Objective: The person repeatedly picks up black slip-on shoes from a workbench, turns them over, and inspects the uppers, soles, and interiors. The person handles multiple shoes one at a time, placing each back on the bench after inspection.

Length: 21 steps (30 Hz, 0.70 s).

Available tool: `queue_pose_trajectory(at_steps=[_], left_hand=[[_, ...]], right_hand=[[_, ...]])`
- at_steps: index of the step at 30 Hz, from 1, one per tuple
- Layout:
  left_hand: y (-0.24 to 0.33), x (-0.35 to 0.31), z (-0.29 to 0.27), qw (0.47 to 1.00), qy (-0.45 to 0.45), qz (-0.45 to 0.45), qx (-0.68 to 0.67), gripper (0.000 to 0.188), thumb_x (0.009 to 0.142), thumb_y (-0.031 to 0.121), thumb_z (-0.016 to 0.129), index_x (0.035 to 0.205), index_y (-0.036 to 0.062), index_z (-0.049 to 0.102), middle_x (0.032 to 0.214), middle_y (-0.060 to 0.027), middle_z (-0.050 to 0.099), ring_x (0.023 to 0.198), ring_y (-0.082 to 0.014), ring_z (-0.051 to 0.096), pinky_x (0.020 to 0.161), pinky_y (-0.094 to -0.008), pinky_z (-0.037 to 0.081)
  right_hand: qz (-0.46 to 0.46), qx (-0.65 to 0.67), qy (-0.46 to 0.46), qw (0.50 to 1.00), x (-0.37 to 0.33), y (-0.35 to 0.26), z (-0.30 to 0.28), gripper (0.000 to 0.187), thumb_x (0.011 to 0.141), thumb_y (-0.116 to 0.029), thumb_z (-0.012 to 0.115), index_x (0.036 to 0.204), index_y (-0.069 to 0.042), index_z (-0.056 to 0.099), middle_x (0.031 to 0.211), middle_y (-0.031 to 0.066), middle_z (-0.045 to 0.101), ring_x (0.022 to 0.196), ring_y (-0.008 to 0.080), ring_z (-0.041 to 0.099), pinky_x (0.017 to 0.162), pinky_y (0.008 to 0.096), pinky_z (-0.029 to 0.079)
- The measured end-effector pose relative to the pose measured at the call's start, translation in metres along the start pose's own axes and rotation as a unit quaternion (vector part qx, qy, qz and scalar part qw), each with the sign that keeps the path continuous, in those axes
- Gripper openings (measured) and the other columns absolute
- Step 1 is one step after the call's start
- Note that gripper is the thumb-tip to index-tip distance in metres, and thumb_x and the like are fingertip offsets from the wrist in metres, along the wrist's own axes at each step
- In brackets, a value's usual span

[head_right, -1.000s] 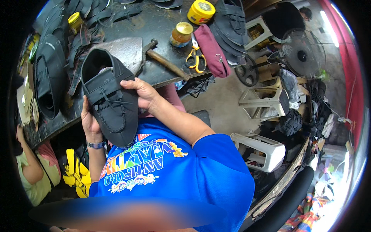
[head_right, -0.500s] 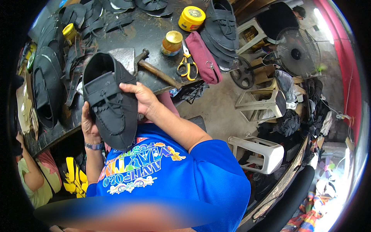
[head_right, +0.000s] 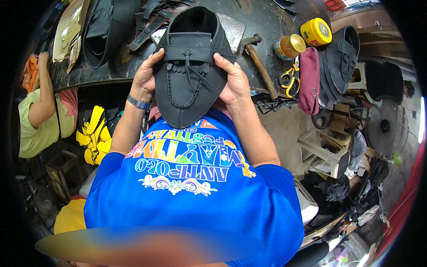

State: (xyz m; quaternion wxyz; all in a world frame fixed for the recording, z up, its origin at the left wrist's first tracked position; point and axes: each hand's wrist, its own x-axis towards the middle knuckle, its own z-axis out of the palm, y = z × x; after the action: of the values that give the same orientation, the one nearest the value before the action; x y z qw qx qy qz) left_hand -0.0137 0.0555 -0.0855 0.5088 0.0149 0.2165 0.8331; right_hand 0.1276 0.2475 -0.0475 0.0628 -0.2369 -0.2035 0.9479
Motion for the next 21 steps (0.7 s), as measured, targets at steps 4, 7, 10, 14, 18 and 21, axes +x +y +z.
queue_pose_trajectory(at_steps=[4,7,10,14,18,21], left_hand=[[0.018,-0.001,0.018,0.990,-0.022,0.029,0.135,0.046,0.097,0.023,0.066,0.136,0.0032,0.050,0.126,-0.0100,0.062,0.112,-0.0203,0.063,0.092,-0.0339,0.054],[0.030,-0.006,0.039,0.922,0.053,0.196,0.330,0.062,0.102,0.035,0.054,0.149,0.0018,0.033,0.141,-0.0191,0.049,0.127,-0.0278,0.054,0.106,-0.0387,0.045],[0.053,-0.012,0.052,0.909,-0.032,0.282,0.304,0.068,0.104,0.049,0.040,0.151,0.0012,0.027,0.145,-0.0236,0.044,0.134,-0.0329,0.048,0.113,-0.0431,0.039],[0.065,0.005,0.043,0.952,0.015,0.234,0.198,0.057,0.100,0.036,0.053,0.146,0.0049,0.039,0.129,-0.0136,0.057,0.120,-0.0227,0.058,0.106,-0.0360,0.044],[0.041,0.024,0.012,0.940,0.099,0.255,0.202,0.052,0.092,0.010,0.068,0.140,0.0071,0.048,0.125,-0.0073,0.062,0.115,-0.0168,0.061,0.103,-0.0329,0.047],[0.032,0.021,-0.005,0.942,0.036,0.272,0.194,0.053,0.089,0.006,0.069,0.138,0.0076,0.048,0.123,-0.0075,0.062,0.114,-0.0173,0.062,0.102,-0.0319,0.049]], right_hand=[[-0.157,-0.141,-0.125,0.970,-0.007,-0.028,0.030,0.034,0.086,-0.004,0.072,0.118,0.002,0.063,0.106,0.0138,0.071,0.092,0.0231,0.071,0.085,0.0384,0.059],[-0.255,-0.324,-0.155,0.898,-0.013,-0.049,0.053,0.023,0.085,0.002,0.072,0.107,0.003,0.069,0.097,0.0109,0.073,0.083,0.0185,0.071,0.081,0.0320,0.059],[-0.455,-0.607,-0.154,0.633,-0.003,-0.051,0.064,0.032,0.076,0.004,0.074,0.108,-0.003,0.070,0.096,0.0062,0.073,0.084,0.0209,0.070,0.075,0.0324,0.057],[-0.541,-0.777,-0.138,0.292,0.028,-0.026,0.055,0.029,0.071,0.000,0.069,0.098,-0.007,0.068,0.096,0.0075,0.066,0.090,0.0282,0.065,0.078,0.0394,0.053],[-0.491,-0.795,-0.142,0.326,0.027,-0.006,0.021,0.040,0.074,0.001,0.066,0.113,-0.004,0.065,0.109,0.0142,0.064,0.106,0.0328,0.061,0.089,0.0431,0.050],[-0.492,-0.801,-0.014,0.340,0.001,-0.030,-0.014,0.045,0.076,-0.002,0.067,0.121,-0.004,0.062,0.117,0.0162,0.063,0.109,0.0339,0.059,0.093,0.0446,0.048]])
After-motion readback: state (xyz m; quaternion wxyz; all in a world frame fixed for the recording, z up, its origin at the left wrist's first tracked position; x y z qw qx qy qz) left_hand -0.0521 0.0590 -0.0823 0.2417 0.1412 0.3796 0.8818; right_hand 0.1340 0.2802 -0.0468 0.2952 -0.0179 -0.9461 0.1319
